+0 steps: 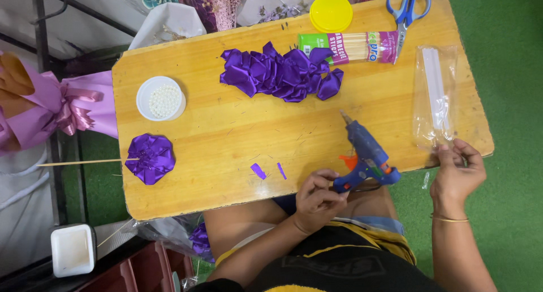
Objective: The person assembles a purple fabric flower by applying hot glue to small fabric pieces and attaching them to a wooden stick. They then add a decorative pearl to the center of the flower.
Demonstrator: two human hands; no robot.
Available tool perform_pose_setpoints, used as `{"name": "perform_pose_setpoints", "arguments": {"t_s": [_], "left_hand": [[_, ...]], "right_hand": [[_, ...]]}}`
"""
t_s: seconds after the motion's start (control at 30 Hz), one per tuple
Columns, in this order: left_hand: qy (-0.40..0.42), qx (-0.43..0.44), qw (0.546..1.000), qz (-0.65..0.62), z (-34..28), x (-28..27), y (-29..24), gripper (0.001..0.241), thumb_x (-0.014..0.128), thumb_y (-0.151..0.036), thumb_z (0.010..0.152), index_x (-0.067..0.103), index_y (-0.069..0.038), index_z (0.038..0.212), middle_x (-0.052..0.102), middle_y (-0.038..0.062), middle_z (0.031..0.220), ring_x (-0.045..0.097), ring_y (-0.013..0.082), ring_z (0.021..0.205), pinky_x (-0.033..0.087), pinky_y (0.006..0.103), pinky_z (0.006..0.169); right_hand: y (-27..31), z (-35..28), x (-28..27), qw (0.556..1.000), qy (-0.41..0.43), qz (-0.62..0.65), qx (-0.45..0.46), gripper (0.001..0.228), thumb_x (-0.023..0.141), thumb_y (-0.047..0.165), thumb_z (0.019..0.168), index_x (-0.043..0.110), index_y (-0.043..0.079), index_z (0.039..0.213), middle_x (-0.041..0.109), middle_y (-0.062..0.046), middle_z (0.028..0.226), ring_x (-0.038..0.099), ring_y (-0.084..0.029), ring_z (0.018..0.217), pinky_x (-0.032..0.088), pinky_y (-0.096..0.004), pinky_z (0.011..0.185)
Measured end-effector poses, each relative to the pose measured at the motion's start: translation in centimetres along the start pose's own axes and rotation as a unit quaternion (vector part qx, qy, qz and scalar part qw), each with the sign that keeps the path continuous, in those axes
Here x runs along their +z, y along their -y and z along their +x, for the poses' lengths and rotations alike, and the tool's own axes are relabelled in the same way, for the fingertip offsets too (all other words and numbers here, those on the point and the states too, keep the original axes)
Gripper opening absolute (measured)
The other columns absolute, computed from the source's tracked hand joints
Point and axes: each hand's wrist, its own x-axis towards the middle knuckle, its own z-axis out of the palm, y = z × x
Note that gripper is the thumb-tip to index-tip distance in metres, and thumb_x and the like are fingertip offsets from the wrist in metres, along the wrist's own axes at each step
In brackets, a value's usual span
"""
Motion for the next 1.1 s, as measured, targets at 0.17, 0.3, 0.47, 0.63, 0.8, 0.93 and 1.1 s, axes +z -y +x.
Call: {"name": "perform_pose_setpoints", "arguments": {"t_s": [0.17,0.3,0.47,0.63,0.8,0.93,1.1], "left_hand": [[-0.018,0.031,0.999,0.024,0.0,-0.1,-0.5,0.02,0.078,0.006,0.087,0.062,-0.004,0.082,0.043,0.007,0.087,0.066,0.0352,0.098,0.062,0.0457,0.086],[-0.011,-0.02,0.999,0.04,-0.3,0.3,-0.6,0.019,0.075,-0.001,0.092,0.06,-0.006,0.082,0.049,0.009,0.088,0.066,0.0367,0.101,0.058,0.0444,0.084],[-0.041,-0.005,0.994,0.1,-2.1,1.2,1.0,0.007,0.074,-0.008,0.093,0.069,-0.008,0.09,0.054,0.009,0.089,0.072,0.0395,0.096,0.06,0.0438,0.083],[0.082,-0.023,0.985,0.151,-1.2,-4.3,-3.2,0.01,0.06,-0.01,0.108,0.061,-0.003,0.116,0.049,0.015,0.101,0.053,0.0328,0.088,0.045,0.0432,0.086],[0.022,-0.03,0.97,0.241,-3.6,-11.8,-3.1,0.012,0.07,-0.007,0.103,0.071,-0.012,0.114,0.062,0.008,0.102,0.063,0.0269,0.089,0.053,0.0386,0.081],[0.091,-0.045,0.903,0.417,1.3,-17.4,1.0,0.017,0.057,-0.015,0.103,0.073,-0.015,0.105,0.068,0.011,0.126,0.059,0.0418,0.121,0.044,0.0574,0.113],[0.075,-0.157,0.827,0.535,15.6,-16.5,7.0,0.083,0.047,-0.079,0.091,0.029,-0.035,0.159,0.035,0.023,0.16,0.032,0.0525,0.148,0.033,0.0643,0.118]], "right_hand": [[5.5,-4.1,0.6,0.964,0.053,-0.221,-0.138,0.03,0.073,0.0,0.105,0.059,-0.002,0.131,0.038,-0.016,0.129,0.053,-0.02,0.089,0.053,-0.032,0.082],[6.9,-9.5,0.9,0.933,0.291,-0.177,-0.12,0.038,0.073,0.022,0.095,0.058,0.002,0.124,0.054,-0.012,0.118,0.058,-0.022,0.105,0.055,-0.03,0.081],[5.6,-12.8,5.9,0.937,0.33,-0.086,0.082,0.014,0.075,0.015,0.099,0.065,0.005,0.099,0.067,-0.015,0.076,0.068,-0.023,0.06,0.057,-0.039,0.057],[3.6,-9.8,8.4,0.9,0.371,0.135,0.187,0.014,0.059,0.013,0.111,0.057,0.002,0.119,0.065,-0.014,0.102,0.068,-0.022,0.09,0.061,-0.035,0.094],[3.2,-6.4,9.3,0.888,0.38,0.134,0.223,0.02,0.053,0.02,0.117,0.059,0.001,0.124,0.062,-0.013,0.098,0.062,-0.021,0.085,0.056,-0.032,0.08],[6.6,-7.6,10.3,0.858,0.42,0.155,0.253,0.037,0.066,0.041,0.094,0.06,0.016,0.12,0.048,0.001,0.08,0.045,-0.011,0.068,0.035,-0.027,0.068],[4.6,-6.6,9.0,0.855,0.388,0.206,0.275,0.029,0.066,0.039,0.095,0.059,0.014,0.108,0.051,0.0,0.075,0.046,-0.012,0.065,0.036,-0.026,0.064]]}}
